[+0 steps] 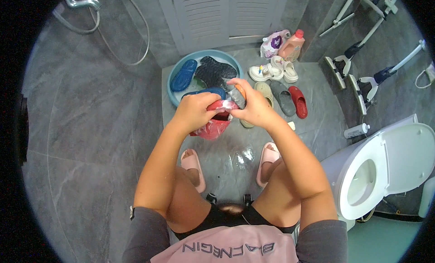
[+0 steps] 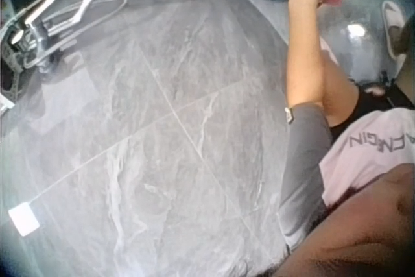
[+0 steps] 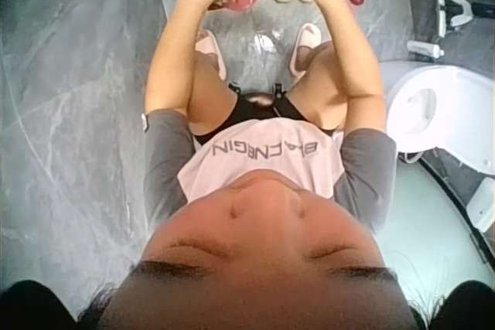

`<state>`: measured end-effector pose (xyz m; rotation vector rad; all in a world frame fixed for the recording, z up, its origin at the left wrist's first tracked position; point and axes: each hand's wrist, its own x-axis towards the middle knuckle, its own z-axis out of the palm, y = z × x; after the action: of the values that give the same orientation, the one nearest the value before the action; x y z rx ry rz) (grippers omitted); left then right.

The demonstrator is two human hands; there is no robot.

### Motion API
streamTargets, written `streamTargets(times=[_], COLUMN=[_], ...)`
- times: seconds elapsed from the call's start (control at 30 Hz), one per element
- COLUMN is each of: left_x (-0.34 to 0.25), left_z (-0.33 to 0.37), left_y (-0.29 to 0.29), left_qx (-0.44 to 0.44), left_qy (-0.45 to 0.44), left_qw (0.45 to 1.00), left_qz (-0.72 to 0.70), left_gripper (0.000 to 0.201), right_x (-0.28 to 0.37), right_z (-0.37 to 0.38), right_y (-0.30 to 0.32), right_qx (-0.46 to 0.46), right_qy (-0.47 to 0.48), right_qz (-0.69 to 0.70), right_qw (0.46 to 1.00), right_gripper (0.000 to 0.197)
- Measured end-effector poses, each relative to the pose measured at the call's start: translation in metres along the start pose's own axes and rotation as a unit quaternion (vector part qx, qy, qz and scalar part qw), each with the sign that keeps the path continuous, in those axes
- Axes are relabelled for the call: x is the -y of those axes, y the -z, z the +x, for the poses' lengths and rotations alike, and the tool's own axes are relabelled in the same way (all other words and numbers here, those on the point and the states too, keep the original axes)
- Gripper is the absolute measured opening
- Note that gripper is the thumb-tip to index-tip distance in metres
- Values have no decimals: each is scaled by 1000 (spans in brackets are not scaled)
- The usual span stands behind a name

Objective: The person cleans a pair of red slippers with a brush and soap while sitting in a bathroom, then scrubs them against the floor to remove dirt.

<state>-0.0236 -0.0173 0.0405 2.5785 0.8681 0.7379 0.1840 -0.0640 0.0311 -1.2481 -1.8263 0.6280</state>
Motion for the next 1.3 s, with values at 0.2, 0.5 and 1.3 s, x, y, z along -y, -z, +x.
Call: streamTargets(times=[0.2, 0.5, 1.3], left_x=[6, 19, 3], left_z=[-3, -11, 5], left_y=[-3, 11, -35], left_qx=[-44, 84, -73], left_qy=[107, 101, 117], left_qw=[984, 927, 969], left_qz=[-132, -350, 203], left_gripper=[35, 113, 37], right_x=[-2, -15, -71], right_z=[2, 2, 19], right_y=[1, 26, 9], right_qx=[-54, -142, -229], right_qy=[-2, -11, -53], right_qz=[66, 187, -130], right_qw=[996, 972, 963], right_gripper=[50, 48, 58])
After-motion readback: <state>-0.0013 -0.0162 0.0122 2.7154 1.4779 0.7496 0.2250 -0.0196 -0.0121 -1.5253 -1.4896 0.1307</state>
